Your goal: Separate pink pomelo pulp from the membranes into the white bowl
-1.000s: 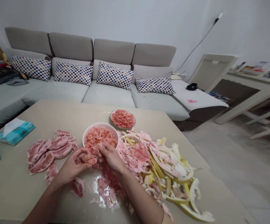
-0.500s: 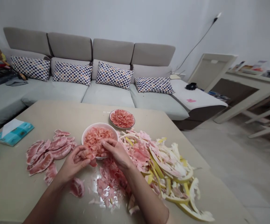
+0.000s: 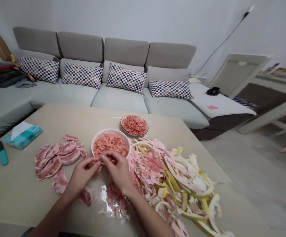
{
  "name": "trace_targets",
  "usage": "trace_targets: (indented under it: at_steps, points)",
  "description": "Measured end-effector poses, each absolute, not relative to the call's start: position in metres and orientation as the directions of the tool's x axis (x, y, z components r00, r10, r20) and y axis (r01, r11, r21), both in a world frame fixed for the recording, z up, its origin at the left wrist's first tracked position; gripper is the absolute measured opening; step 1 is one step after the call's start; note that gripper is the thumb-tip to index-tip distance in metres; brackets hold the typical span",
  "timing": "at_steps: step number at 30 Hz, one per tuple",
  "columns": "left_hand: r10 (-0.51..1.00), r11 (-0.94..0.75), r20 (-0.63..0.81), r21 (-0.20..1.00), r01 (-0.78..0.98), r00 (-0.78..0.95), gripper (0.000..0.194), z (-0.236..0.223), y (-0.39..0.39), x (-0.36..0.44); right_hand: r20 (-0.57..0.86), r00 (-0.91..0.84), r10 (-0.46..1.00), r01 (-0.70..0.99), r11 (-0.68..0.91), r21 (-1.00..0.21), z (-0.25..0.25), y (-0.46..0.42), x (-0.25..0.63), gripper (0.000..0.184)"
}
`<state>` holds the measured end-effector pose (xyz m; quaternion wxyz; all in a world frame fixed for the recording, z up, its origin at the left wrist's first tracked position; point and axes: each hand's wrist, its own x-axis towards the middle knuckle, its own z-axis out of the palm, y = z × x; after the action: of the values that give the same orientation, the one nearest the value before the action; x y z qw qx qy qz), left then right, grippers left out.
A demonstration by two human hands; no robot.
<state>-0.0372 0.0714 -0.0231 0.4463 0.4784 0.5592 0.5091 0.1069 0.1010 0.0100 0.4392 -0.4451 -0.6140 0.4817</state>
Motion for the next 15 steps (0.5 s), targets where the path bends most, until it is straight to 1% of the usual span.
trace_targets:
  at_steps: [5,9,15]
  points:
    - [0.986,-0.019,0.046,0.986,0.165,-0.159,0.02,-0.0184,0.0695,-0.037,0.106,-0.245,0.964,0.154,0.147,-0.977,0.0123,0.0999,0.1087,0.015]
    - [0.986,-0.078,0.11,0.97,0.23,-0.128,0.018,-0.0139,0.0676,-0.0353,0.106,-0.257,0.961,0.169,0.152,-0.974,0.0136,0.1,0.1118,0.015]
    - [0.985,-0.095,0.128,0.962,0.256,-0.113,0.017,-0.0158,0.0681,-0.0364,0.102,-0.329,0.939,0.222,0.182,-0.958,0.0125,0.0999,0.1155,0.013]
